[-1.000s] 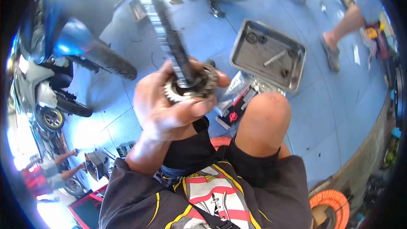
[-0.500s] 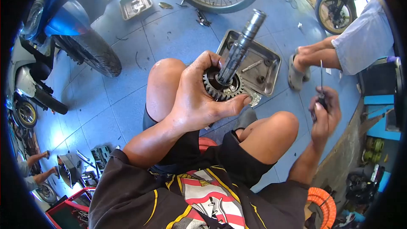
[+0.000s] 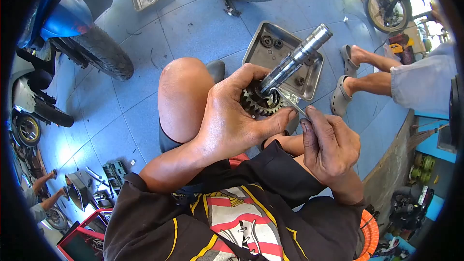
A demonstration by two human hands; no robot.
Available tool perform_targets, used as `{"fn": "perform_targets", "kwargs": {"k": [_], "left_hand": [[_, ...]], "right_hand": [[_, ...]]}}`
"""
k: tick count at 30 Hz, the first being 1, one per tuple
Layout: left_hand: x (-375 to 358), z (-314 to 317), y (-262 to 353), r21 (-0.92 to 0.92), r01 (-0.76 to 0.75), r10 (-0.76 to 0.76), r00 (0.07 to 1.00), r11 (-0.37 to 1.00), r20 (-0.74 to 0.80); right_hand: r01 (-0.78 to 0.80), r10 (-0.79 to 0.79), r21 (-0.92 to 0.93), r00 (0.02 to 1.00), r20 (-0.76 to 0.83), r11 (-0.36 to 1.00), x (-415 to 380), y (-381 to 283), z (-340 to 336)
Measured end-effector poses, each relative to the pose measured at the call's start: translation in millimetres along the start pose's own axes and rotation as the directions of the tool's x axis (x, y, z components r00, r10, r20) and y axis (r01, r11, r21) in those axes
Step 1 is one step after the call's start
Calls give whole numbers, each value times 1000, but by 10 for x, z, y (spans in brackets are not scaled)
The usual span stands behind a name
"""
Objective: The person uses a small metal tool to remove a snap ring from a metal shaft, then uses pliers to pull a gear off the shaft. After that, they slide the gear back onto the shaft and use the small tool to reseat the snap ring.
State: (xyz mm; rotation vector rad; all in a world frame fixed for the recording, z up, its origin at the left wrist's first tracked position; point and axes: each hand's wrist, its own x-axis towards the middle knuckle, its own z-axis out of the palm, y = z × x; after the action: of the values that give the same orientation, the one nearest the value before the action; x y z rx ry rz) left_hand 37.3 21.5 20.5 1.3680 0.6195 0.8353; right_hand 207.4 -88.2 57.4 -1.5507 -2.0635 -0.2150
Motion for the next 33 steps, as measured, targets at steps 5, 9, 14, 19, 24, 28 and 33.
{"fn": "perform_targets", "kwargs": {"k": [5,9,14,19,24,28,33], "left_hand": [[-20,-34,1,33,83,-83,997,996,0],[-30,-87,-13,-2,85,-84,996,996,24],[-51,-130,10,-20,126,-123,988,992,93],[-91,-156,-17,203,29,-53,992,979,111],[-117,-220,2,20,146,-147,981,989,125],[-96,-283,24,-380,240,-154,957,893,245],[-104,-267,77,-446,199,-131,975,873,179]], "right_hand": [[37,-36,-33,999,35,999,61,-5,41],[88,-84,-44,993,83,995,73,12,55],[22,-22,1,979,204,1000,140,-56,-100],[25,-21,-7,923,385,1000,286,-22,-274],[51,-18,-75,922,387,996,368,39,-447],[-44,6,121,955,297,992,386,16,-403],[-155,83,387,977,195,909,156,60,-78]]}}
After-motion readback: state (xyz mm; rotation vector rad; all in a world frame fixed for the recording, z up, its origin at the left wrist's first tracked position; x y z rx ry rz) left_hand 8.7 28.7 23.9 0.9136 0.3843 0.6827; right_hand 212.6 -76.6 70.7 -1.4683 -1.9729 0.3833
